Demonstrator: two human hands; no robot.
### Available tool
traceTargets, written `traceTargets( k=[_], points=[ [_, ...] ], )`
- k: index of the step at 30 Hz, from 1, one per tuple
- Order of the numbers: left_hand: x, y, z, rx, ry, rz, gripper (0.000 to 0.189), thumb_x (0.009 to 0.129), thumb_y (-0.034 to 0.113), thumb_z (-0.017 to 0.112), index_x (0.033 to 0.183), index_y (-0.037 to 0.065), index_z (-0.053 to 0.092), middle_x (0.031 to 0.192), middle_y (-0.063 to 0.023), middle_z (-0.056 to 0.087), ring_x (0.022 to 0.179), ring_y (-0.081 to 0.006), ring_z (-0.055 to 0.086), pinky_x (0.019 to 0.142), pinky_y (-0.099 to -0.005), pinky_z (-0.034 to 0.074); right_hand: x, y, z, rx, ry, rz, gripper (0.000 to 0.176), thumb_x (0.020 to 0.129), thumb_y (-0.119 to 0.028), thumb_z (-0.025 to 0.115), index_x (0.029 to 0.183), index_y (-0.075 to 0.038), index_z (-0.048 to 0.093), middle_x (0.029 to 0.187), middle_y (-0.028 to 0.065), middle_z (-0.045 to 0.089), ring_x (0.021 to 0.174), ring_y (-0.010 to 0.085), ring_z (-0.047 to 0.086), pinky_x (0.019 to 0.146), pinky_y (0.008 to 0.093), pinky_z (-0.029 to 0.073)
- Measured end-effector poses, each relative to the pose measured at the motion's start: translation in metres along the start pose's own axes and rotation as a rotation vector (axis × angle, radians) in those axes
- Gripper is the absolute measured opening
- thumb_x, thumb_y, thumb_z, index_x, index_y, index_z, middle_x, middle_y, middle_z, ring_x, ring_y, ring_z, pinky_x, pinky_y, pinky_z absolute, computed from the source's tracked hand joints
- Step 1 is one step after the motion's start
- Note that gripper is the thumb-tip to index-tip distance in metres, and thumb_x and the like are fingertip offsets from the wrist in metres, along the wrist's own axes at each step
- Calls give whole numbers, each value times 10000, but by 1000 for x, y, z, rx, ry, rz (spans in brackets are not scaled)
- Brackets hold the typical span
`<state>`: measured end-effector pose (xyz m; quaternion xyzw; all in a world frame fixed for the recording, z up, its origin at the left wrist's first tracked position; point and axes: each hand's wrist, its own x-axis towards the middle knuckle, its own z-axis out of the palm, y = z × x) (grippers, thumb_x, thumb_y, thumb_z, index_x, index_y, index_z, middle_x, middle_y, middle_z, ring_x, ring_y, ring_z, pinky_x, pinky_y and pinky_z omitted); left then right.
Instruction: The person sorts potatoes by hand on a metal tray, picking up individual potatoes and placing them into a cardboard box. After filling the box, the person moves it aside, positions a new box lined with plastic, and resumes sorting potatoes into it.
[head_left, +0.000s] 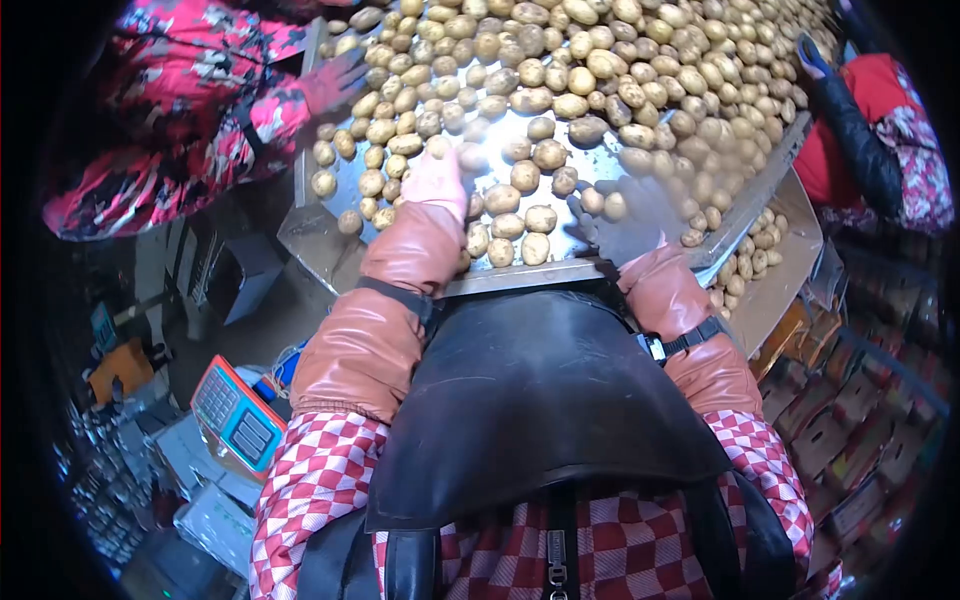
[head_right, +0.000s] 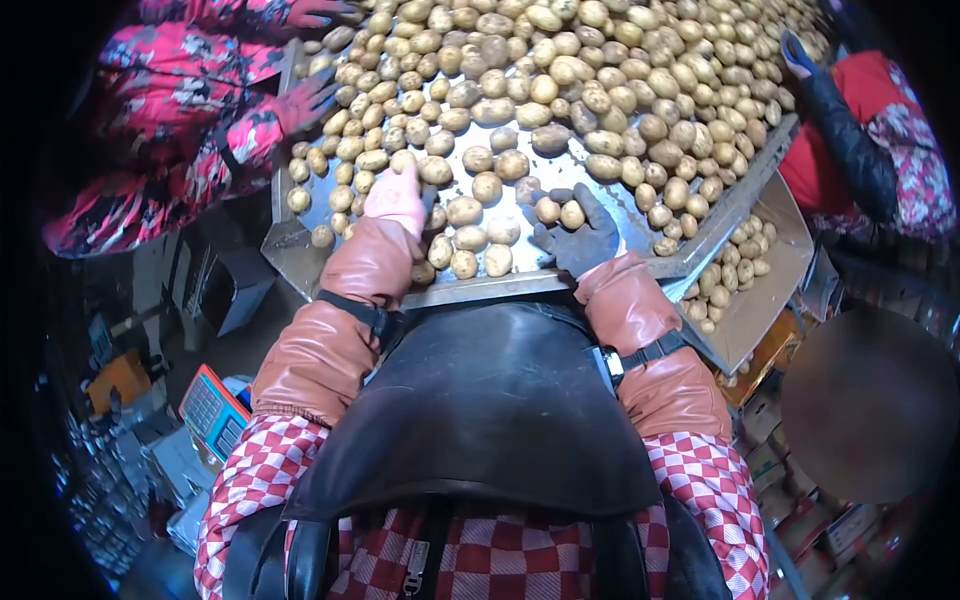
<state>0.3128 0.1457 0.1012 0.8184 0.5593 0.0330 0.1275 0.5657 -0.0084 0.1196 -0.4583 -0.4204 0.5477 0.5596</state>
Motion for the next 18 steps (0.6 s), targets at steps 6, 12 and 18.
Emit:
traceTargets(
  k=[6,12,18],
  points=[
    [-12,12,-19,-25,-133,109,481,836,108,610,1311,144,545,1193,-258,542,1105,-427,566,919,-498,479,-21,-22,-11,-589,191,42,386,878,-169,706,1222,-66,567,1227,100,635,1174,164,571,1027,328,469],
    [6,45,-18,109,-296,233,529,772,49,544,1295,121,550,1374,-285,457,1262,-464,467,1053,-493,415,-87,12,-60,1277,379,179,279,988,-174,508,1158,28,601,1156,173,597,1098,297,578,888,389,534],
    [23,41,-9,145,-370,188,746,750,196,790,1411,177,446,1312,-284,466,1216,-439,503,1034,-463,434,-280,-18,-86,-609,909,314,211,956,-217,583,1104,-78,638,1078,69,676,902,253,655,710,308,556]
  ],
)
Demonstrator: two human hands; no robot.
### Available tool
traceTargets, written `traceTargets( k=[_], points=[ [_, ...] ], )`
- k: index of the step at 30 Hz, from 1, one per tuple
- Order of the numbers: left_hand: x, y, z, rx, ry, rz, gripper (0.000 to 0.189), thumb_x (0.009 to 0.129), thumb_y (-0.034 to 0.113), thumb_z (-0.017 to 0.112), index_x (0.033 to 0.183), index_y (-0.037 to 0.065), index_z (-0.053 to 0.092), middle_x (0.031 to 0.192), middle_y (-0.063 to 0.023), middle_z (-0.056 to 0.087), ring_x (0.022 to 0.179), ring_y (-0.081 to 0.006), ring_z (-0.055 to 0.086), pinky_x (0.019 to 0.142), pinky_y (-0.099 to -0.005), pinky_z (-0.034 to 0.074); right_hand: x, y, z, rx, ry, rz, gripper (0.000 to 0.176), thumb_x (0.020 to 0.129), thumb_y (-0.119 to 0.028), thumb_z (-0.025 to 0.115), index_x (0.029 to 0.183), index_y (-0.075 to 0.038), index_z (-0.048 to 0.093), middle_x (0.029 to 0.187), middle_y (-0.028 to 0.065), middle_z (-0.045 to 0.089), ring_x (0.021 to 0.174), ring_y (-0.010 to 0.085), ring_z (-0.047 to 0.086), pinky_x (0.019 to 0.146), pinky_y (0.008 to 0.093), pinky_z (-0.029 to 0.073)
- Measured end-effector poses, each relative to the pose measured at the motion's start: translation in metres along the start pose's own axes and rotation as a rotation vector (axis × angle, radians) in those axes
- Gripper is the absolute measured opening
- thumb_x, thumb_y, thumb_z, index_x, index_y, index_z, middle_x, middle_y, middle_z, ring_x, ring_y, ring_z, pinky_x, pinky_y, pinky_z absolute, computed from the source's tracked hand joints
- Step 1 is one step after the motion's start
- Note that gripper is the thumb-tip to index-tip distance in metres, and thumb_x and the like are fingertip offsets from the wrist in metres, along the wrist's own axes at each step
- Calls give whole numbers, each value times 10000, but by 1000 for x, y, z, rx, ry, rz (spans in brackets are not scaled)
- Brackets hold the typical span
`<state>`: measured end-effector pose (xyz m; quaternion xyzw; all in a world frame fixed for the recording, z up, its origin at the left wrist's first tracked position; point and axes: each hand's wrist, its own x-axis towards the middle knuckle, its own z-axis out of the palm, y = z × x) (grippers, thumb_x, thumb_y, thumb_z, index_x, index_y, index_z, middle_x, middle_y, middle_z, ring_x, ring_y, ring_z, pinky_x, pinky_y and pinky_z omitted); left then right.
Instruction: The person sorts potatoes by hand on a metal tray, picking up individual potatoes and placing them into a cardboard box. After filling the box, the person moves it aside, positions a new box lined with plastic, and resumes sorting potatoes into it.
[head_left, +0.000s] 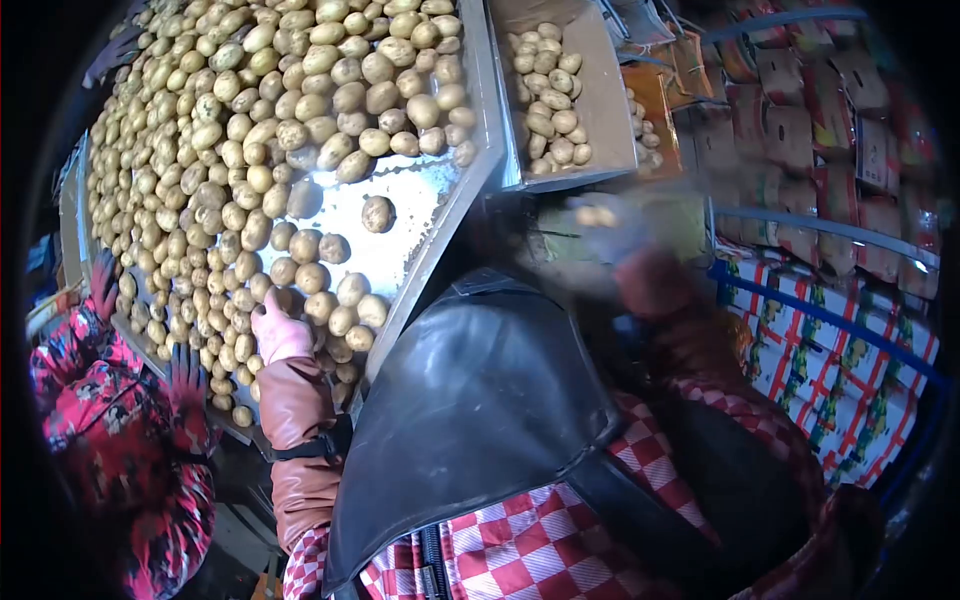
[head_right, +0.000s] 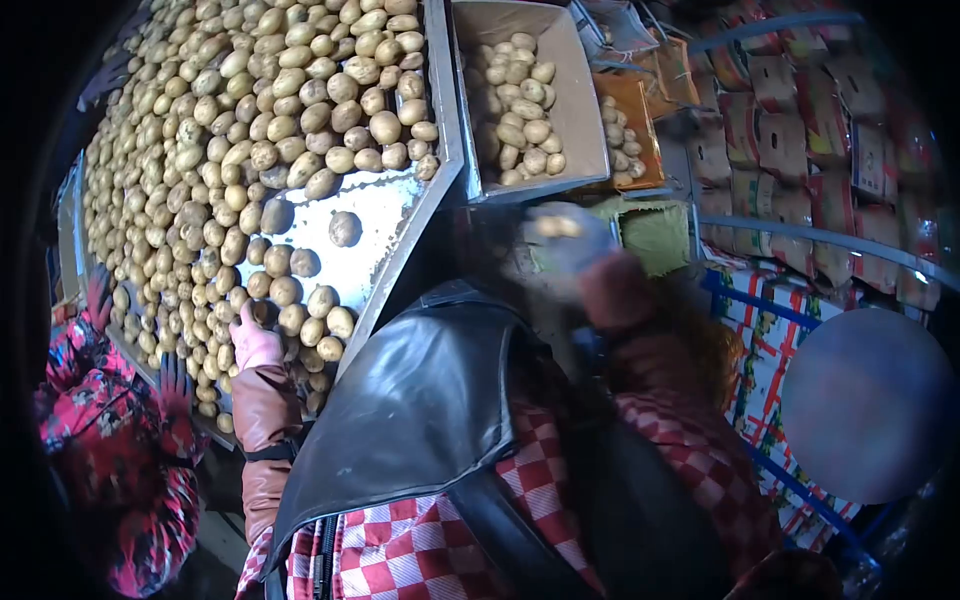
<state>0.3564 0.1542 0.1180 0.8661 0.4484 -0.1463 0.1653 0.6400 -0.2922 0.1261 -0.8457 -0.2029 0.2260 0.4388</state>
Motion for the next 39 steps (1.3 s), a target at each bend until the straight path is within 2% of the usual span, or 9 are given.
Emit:
traceTargets(
  k=[4,7,11,14,20,28,29,33,39],
  points=[
    [1,35,-39,-18,-253,-66,625,845,211,701,1416,197,448,1264,-268,552,1172,-420,556,1003,-484,456,-66,119,-117,787,307,418,329,989,-273,516,1257,-84,548,1121,93,646,917,239,641,722,303,541],
    [28,-2,-2,58,-131,-99,538,914,289,598,1423,199,448,1241,-268,574,1139,-430,576,990,-500,465,-32,195,-147,1310,-322,374,423,1014,-316,466,1371,-88,480,1153,111,623,927,229,632,730,299,529],
    [10,-22,-10,-279,25,-88,513,852,308,679,1337,214,541,1250,-266,548,1134,-435,565,984,-480,460,70,-65,4,813,-372,507,418,1031,-215,435,1405,-34,390,1254,192,589,1119,309,624,865,368,550],
    [-12,-14,-8,-524,200,-261,486,868,302,684,1316,166,554,1213,-271,587,1135,-416,576,984,-452,462,117,-113,101,652,-1035,289,462,1027,-178,447,1455,-46,333,1296,182,562,1139,313,608,919,415,536],
    [-53,52,-34,-1108,155,61,384,1008,270,557,1358,112,546,1077,-85,661,938,-149,582,842,-313,482,85,-156,242,1235,-1267,748,600,1001,-445,494,1465,-96,346,1410,180,470,1240,329,523,952,486,513],
    [-101,-10,4,-556,255,-169,298,933,214,592,1210,111,632,1112,-149,670,1054,-349,629,922,-411,489,132,-77,138,902,-630,379,526,952,-432,546,1280,-22,526,1123,202,628,786,284,670,599,391,589],
    [-102,-7,6,-505,297,-14,316,923,215,602,1225,125,626,1156,-135,655,1092,-344,612,943,-412,481,136,-79,102,1621,-690,605,504,973,-407,516,1275,-4,527,1107,193,630,829,274,670,637,394,600],
    [-78,33,-7,-341,174,111,510,895,285,651,1370,155,516,1371,-258,474,1230,-426,503,1018,-461,450,150,-11,6,1224,224,497,590,971,-427,528,1390,-26,422,1293,192,558,1183,304,550,921,470,526],
    [-51,59,-6,-93,-25,280,571,876,321,657,1406,232,464,1504,-210,340,1372,-428,354,1044,-526,418,163,-79,109,630,-303,267,649,928,-419,600,1439,-68,409,1401,162,501,1325,353,439,1052,521,402]
  ],
)
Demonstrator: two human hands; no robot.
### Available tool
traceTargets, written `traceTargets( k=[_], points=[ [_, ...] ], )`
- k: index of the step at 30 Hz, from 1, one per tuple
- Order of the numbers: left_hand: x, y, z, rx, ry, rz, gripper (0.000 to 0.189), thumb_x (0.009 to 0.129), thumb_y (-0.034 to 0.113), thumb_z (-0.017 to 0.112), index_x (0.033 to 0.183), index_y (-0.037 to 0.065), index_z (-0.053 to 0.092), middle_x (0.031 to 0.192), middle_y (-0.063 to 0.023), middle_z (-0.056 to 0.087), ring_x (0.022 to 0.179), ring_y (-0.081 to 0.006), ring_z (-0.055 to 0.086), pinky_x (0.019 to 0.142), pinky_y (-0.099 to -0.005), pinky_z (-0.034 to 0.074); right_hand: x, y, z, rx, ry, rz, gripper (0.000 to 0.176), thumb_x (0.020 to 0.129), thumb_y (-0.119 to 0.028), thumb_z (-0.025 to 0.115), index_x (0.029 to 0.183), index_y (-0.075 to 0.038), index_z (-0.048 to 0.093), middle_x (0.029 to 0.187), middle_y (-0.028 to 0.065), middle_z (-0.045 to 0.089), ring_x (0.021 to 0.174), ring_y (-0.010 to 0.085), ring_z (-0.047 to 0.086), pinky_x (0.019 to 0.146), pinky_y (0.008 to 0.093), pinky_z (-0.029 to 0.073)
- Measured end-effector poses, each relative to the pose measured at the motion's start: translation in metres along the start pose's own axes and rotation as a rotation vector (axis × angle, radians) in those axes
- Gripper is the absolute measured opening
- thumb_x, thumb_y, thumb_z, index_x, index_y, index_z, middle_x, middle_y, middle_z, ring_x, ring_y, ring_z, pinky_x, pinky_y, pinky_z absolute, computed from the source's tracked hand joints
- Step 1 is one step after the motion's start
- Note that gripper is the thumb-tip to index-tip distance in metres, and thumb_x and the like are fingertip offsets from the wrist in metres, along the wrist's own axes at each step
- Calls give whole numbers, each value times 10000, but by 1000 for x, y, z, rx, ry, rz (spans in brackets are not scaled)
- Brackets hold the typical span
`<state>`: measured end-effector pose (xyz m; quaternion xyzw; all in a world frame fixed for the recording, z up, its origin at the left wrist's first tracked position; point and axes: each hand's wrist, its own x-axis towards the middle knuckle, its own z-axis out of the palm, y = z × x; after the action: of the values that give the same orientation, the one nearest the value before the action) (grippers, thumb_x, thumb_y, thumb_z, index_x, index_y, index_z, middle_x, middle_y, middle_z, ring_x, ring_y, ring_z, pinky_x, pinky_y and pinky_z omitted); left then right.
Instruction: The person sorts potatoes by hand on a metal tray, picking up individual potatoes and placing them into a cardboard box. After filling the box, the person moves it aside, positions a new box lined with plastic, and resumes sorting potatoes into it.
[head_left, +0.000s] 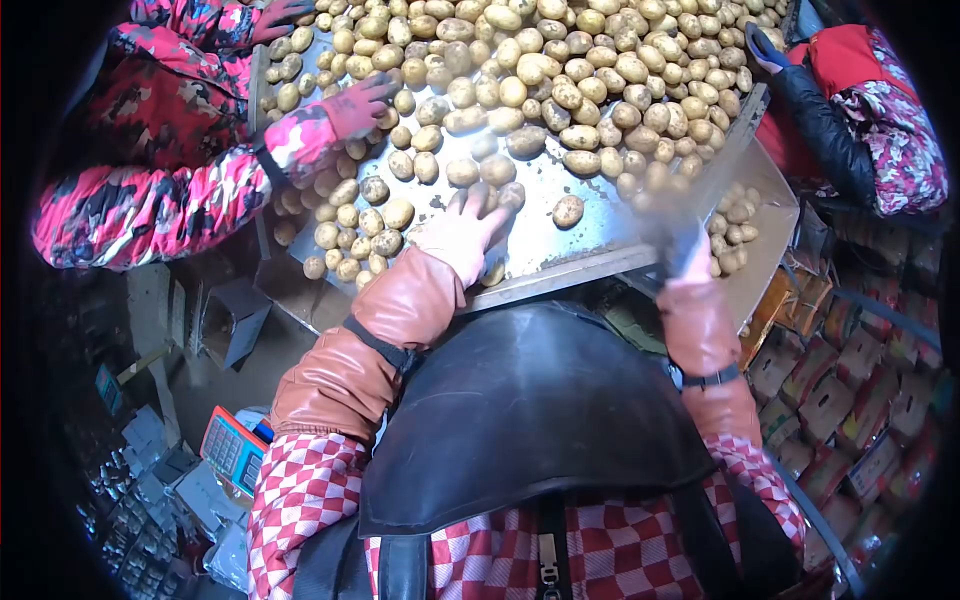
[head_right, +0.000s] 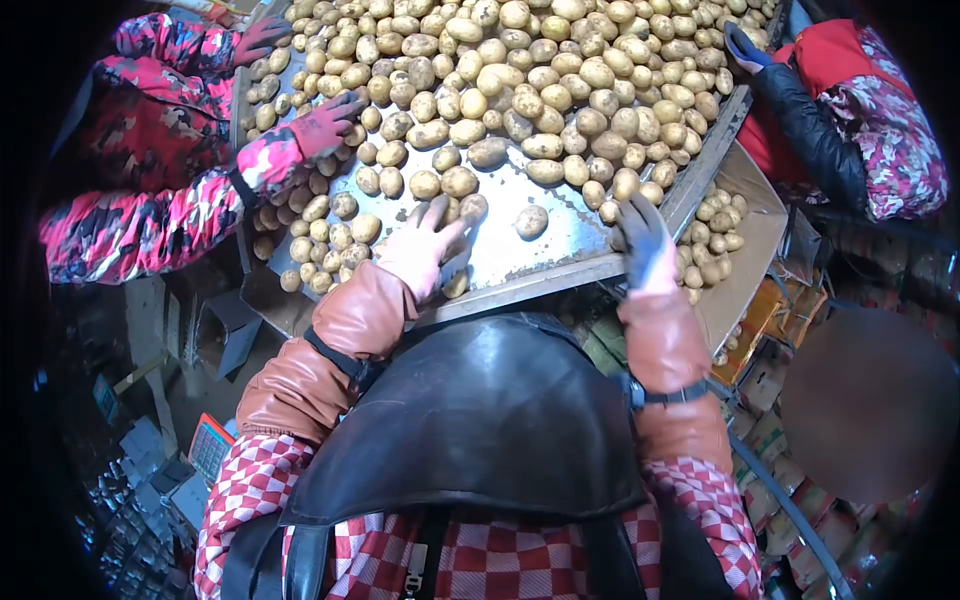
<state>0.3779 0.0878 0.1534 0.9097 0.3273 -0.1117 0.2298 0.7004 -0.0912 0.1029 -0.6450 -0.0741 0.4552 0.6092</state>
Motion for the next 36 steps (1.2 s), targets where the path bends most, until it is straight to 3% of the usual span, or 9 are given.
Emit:
traceTargets(
  k=[3,5,11,19,23,26,29,31,36],
  points=[
    [-19,-6,1,97,-34,64,557,867,276,667,1391,252,480,1506,-165,351,1382,-413,337,1067,-544,385,42,-9,73,-1407,164,-852,700,875,-418,672,1434,-75,427,1413,176,488,1340,428,398,1078,553,358],
    [-35,-27,17,-22,92,88,512,832,228,660,1325,212,520,1504,-152,340,1395,-398,308,1087,-549,338,-11,-52,155,-1808,8,-244,704,847,-422,699,1426,-115,442,1442,194,445,1359,483,326,1091,568,326],
    [-91,-85,40,-59,607,-238,468,830,201,709,1280,137,596,1363,-158,531,1294,-384,458,1076,-508,359,-34,-30,161,-1148,-418,-166,375,834,-291,702,1143,-81,679,1213,188,625,1221,342,543,1022,445,436],
    [-83,-88,52,23,695,-521,523,836,277,704,1327,168,560,1373,-137,489,1314,-383,403,1066,-578,308,70,-11,227,-1836,-315,-861,427,818,-256,700,1224,-175,594,1141,134,592,1090,354,558,925,457,486],
    [-41,-67,19,-103,644,-110,406,864,218,652,1255,127,591,1273,-121,586,1248,-381,485,1051,-502,385,51,-22,212,-1438,-349,-643,471,792,-316,756,1184,-95,616,1072,132,648,1029,298,637,853,413,530],
    [18,-49,-26,-210,521,-35,394,884,207,600,1274,154,591,1287,-147,585,1178,-342,565,999,-438,456,45,-19,173,-26,-693,152,494,846,-268,687,1269,-37,577,1065,86,632,925,171,637,672,331,556],
    [88,-53,-33,-107,380,-196,424,924,249,533,1342,179,535,1386,-164,521,1183,-348,574,988,-432,470,-10,-21,158,65,-658,-72,518,949,-201,527,1443,-89,420,1279,201,559,1101,331,596,917,466,538],
    [124,-61,-20,-27,260,-284,509,911,225,546,1411,199,456,1430,-160,485,1245,-340,536,1039,-432,436,-2,-12,131,896,-619,504,527,984,-184,462,1490,-101,342,1445,298,388,1320,516,378,1091,665,309],
    [147,-72,-44,95,117,-278,568,883,222,612,1419,135,443,1370,-208,537,1279,-343,511,1074,-406,405,-22,-18,109,1057,-633,374,561,995,-408,475,1455,-98,389,1431,295,410,1292,482,430,1045,633,380]
  ],
)
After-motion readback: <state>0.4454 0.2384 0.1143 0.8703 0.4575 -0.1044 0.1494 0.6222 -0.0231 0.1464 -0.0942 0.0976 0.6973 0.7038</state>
